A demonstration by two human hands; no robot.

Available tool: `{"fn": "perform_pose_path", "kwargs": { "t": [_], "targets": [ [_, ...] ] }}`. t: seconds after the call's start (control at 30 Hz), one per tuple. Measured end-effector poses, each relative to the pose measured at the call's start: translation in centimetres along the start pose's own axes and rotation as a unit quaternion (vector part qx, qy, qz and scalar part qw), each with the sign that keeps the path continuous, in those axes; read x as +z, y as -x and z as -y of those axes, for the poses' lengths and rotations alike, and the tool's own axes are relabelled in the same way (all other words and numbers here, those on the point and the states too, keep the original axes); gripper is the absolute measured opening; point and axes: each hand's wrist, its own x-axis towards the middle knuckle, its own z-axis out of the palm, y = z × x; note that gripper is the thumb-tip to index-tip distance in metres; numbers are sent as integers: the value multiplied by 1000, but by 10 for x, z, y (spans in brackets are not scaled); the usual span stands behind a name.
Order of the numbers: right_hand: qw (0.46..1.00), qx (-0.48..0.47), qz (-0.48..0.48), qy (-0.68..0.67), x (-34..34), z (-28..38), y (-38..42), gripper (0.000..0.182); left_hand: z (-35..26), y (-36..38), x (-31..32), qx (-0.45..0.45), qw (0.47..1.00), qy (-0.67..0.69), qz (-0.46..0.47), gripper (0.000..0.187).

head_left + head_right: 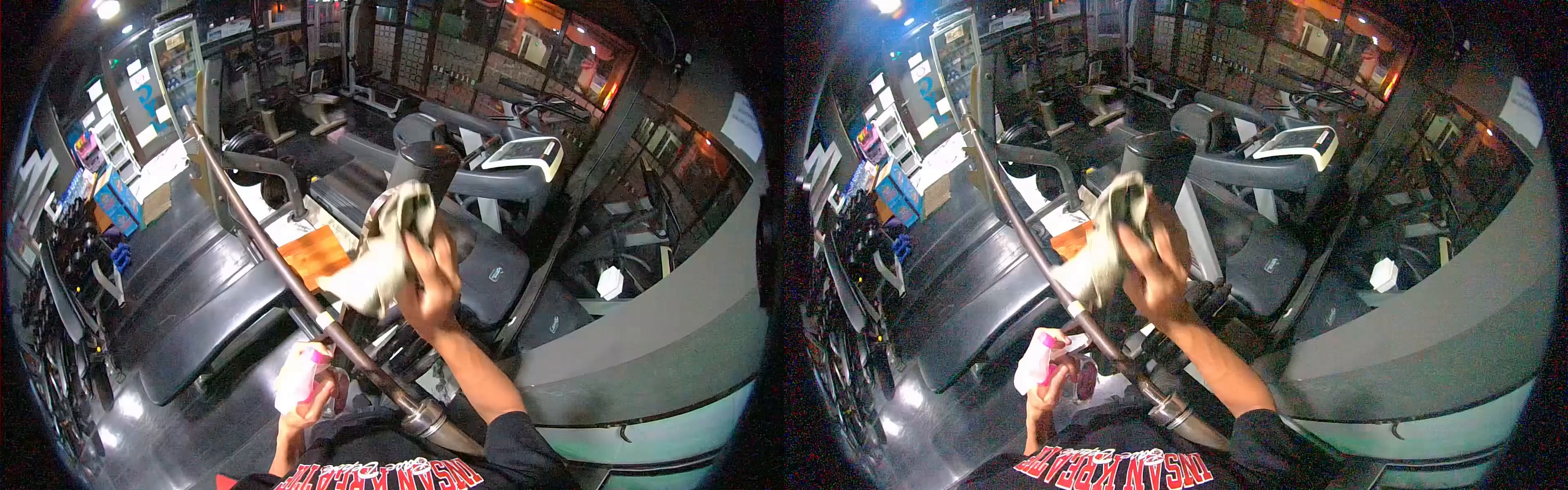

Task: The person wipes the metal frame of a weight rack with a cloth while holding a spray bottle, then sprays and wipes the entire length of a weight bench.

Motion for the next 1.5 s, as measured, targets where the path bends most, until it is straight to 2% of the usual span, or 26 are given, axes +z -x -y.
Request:
{"fn": "perform_pose_path", "kwargs": {
  "t": [0.03,0.07,0.1,0.17,0.27,0.37,0.5,0.57,0.67,0.7,0.77,0.8,0.83,0.9,1.03,1.1,1.13,1.17,1.23,1.37,1.43,1.47,1.5],
  "targets": [
    [998,66,7,17,7,5,-10,43,-3,-1,1,-2,999,50,-5,35],
    [989,-21,9,146,15,8,-19,42,-5,-1,1,-3,995,99,-11,35],
    [982,-39,16,183,20,9,-15,40,-6,-3,3,-1,995,102,-12,35],
    [985,-28,29,168,18,10,-6,37,-9,-4,2,-6,997,76,-4,27],
    [978,-29,85,190,9,17,13,37,2,-2,2,9,1000,18,16,30],
    [970,-19,162,180,11,18,55,36,1,-4,6,22,999,31,15,31],
    [968,-10,233,90,11,9,104,32,-9,-6,12,40,994,102,-1,32],
    [966,-30,242,91,10,-1,124,26,-11,-4,14,45,992,115,-3,33],
    [944,-75,319,50,7,-10,150,19,-15,3,13,45,991,125,-20,32],
    [924,-88,371,37,5,-18,159,26,-16,6,13,43,990,131,-36,31],
    [925,-34,378,-15,-3,-27,173,28,-18,11,10,39,987,144,-68,28],
    [947,-22,317,-45,-9,-27,163,27,-18,12,9,37,984,150,-85,27],
    [951,20,304,-43,-16,-26,151,20,-16,13,7,38,984,150,-88,27],
    [982,56,165,-79,-17,-31,136,18,-9,14,3,61,984,146,-79,26],
    [999,2,-4,-48,-24,-23,57,26,-24,14,4,7,985,155,-76,27],
    [1000,-12,-14,4,-11,-18,28,30,-24,12,4,29,985,159,-64,27],
    [999,-5,26,39,3,-24,31,35,-24,11,4,53,984,163,-51,28],
    [992,-39,30,116,15,-27,37,39,-27,11,5,53,984,162,-52,28],
    [992,-74,-5,105,34,-34,63,40,-36,9,9,3,983,161,-89,36],
    [997,73,8,32,44,-39,127,41,-16,15,1,39,981,181,-57,26],
    [985,161,-23,-54,43,-34,133,40,-17,15,0,42,981,177,-68,25],
    [986,167,-19,-6,37,-34,135,40,-17,16,0,44,981,174,-77,25],
    [967,254,11,-15,34,-30,133,40,-17,16,1,43,981,174,-79,25]
  ]
}}
